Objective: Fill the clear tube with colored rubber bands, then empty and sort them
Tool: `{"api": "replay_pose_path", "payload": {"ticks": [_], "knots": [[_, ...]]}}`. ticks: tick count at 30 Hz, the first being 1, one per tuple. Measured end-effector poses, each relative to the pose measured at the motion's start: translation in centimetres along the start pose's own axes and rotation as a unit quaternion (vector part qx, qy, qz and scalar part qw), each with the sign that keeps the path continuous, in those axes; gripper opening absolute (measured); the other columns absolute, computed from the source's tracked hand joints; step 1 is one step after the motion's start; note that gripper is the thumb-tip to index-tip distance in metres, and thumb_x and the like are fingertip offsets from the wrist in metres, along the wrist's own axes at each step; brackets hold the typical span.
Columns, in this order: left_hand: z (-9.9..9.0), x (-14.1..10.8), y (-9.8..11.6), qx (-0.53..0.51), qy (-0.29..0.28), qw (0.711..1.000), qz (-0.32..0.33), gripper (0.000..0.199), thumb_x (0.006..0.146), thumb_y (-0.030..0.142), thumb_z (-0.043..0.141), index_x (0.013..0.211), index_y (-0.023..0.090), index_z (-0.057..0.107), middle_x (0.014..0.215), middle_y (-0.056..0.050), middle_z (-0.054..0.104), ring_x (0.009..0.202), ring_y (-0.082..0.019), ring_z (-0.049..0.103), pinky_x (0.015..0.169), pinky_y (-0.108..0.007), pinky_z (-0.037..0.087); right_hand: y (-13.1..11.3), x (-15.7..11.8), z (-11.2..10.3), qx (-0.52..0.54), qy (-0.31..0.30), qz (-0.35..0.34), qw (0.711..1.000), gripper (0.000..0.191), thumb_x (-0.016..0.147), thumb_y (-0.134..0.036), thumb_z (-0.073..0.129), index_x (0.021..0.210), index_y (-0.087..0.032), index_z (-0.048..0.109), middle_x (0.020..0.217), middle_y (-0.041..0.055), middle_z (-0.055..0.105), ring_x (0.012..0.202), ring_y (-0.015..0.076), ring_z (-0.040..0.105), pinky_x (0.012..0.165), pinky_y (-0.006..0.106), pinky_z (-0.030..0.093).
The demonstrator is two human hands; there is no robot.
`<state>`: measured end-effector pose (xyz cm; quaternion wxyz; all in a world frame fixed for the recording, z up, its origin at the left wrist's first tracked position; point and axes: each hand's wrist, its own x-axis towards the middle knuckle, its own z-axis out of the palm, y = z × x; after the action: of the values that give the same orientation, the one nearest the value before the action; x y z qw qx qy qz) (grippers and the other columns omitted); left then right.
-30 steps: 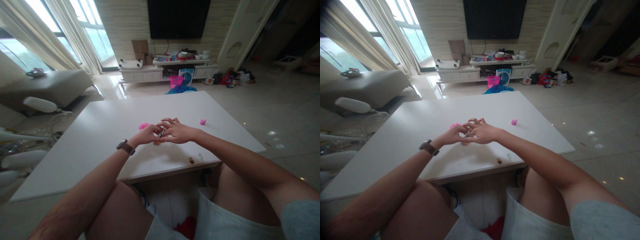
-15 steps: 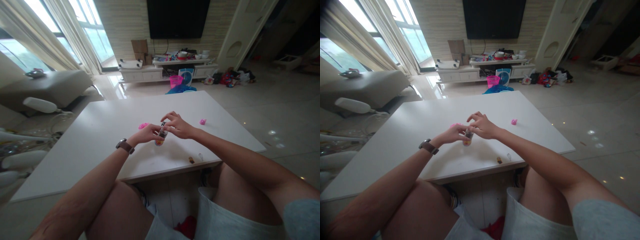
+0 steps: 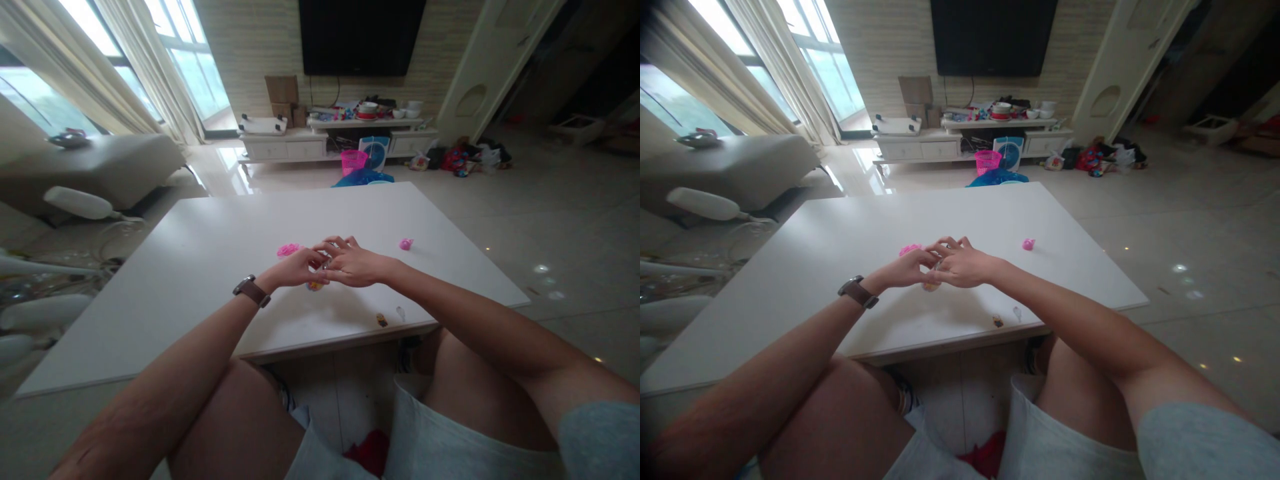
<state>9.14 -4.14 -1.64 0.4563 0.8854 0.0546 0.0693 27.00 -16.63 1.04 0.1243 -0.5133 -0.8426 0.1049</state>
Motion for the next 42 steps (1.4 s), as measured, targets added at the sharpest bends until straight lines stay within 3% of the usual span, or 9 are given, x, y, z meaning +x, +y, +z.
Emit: {"api": "replay_pose_path", "payload": {"ticks": [5, 11, 15, 18, 22, 27, 30, 35, 42], "knots": [[0.1, 0.0, 0.5, -0.034, 0.023, 0.999, -0.021, 0.026, 0.078, 0.039, 0.079, 0.086, 0.015, 0.073, 0.080, -0.003, 0.071, 0.077, -0.017, 0.064, 0.070, -0.027, 0.051, 0.3, -0.2, -0.2, 0.009, 0.050, 0.003, 0.999, 0.044, 0.105, -0.049, 0.046, 0.096, -0.028, 0.083, 0.140, 0.0101, 0.060, 0.133, 0.0342, 0.041, 0.105, 0.057, 0.035], [-0.1, -0.1, 0.7, -0.098, 0.027, 0.994, -0.037, 0.034, 0.075, 0.033, 0.081, 0.104, 0.016, 0.075, 0.094, -0.005, 0.076, 0.088, -0.021, 0.070, 0.082, -0.032, 0.056, 0.6, -0.5, -1.1, 0.060, 0.228, -0.012, 0.972, 0.032, 0.101, -0.034, 0.054, 0.081, -0.023, 0.077, 0.115, 0.0087, 0.070, 0.113, 0.0271, 0.052, 0.103, 0.051, 0.041], [-1.1, -0.6, -0.5, -0.091, 0.051, 0.993, -0.056, 0.038, 0.074, 0.035, 0.082, 0.105, 0.014, 0.076, 0.092, -0.006, 0.076, 0.083, -0.020, 0.070, 0.077, -0.032, 0.056, 2.3, 0.0, -0.7, 0.093, 0.331, 0.061, 0.937, 0.026, 0.098, -0.030, 0.055, 0.080, -0.021, 0.070, 0.099, 0.0073, 0.068, 0.096, 0.0227, 0.059, 0.087, 0.040, 0.050], [-2.4, -1.1, -1.7, -0.036, 0.129, 0.988, -0.079, 0.033, 0.073, 0.038, 0.081, 0.094, 0.013, 0.077, 0.084, -0.005, 0.075, 0.074, -0.017, 0.068, 0.070, -0.029, 0.054, 5.5, 0.1, 1.7, 0.067, 0.270, 0.170, 0.945, 0.010, 0.090, -0.025, 0.063, 0.093, -0.018, 0.070, 0.095, 0.0063, 0.068, 0.089, 0.0210, 0.062, 0.082, 0.035, 0.051], [-3.6, -1.8, -3.1, 0.031, 0.240, 0.963, -0.120, 0.033, 0.073, 0.042, 0.079, 0.089, 0.013, 0.077, 0.081, -0.006, 0.075, 0.073, -0.018, 0.067, 0.066, -0.028, 0.052, 9.7, 0.0, 6.4, 0.019, 0.139, 0.276, 0.951, 0.038, 0.078, -0.026, 0.081, 0.111, -0.011, 0.069, 0.110, 0.0136, 0.070, 0.103, 0.0245, 0.063, 0.098, 0.038, 0.049], [-3.4, -2.2, -3.5, 0.045, 0.223, 0.965, -0.133, 0.036, 0.072, 0.045, 0.079, 0.091, 0.014, 0.079, 0.082, -0.006, 0.075, 0.075, -0.020, 0.067, 0.069, -0.031, 0.052, 11.9, 1.6, 10.1, 0.033, 0.143, 0.288, 0.946, 0.050, 0.080, -0.031, 0.084, 0.122, -0.008, 0.069, 0.118, 0.0158, 0.068, 0.113, 0.0255, 0.059, 0.105, 0.038, 0.045], [-3.1, -2.4, -3.3, 0.037, 0.213, 0.969, -0.122, 0.037, 0.072, 0.045, 0.079, 0.092, 0.014, 0.079, 0.083, -0.006, 0.075, 0.076, -0.020, 0.067, 0.070, -0.031, 0.052, 12.5, 3.3, 10.6, 0.058, 0.177, 0.304, 0.934, 0.046, 0.078, -0.029, 0.085, 0.119, -0.012, 0.073, 0.114, 0.0120, 0.069, 0.107, 0.0232, 0.061, 0.099, 0.034, 0.047], [-3.0, -3.0, -3.2, 0.020, 0.199, 0.973, -0.118, 0.037, 0.072, 0.045, 0.080, 0.089, 0.013, 0.077, 0.079, -0.005, 0.073, 0.073, -0.019, 0.066, 0.067, -0.030, 0.051, 12.9, 5.0, 10.5, 0.059, 0.176, 0.307, 0.934, 0.015, 0.085, -0.017, 0.075, 0.099, -0.017, 0.080, 0.099, 0.0075, 0.074, 0.089, 0.0182, 0.066, 0.088, 0.028, 0.049], [-3.1, -3.2, -3.6, 0.064, 0.188, 0.971, -0.130, 0.035, 0.071, 0.047, 0.079, 0.079, 0.014, 0.073, 0.072, -0.002, 0.069, 0.069, -0.017, 0.061, 0.062, -0.026, 0.044, 12.3, 4.1, 9.3, 0.042, 0.182, 0.289, 0.939, 0.013, 0.086, -0.015, 0.071, 0.091, -0.018, 0.082, 0.098, 0.0083, 0.079, 0.093, 0.0207, 0.069, 0.088, 0.029, 0.048]]}}
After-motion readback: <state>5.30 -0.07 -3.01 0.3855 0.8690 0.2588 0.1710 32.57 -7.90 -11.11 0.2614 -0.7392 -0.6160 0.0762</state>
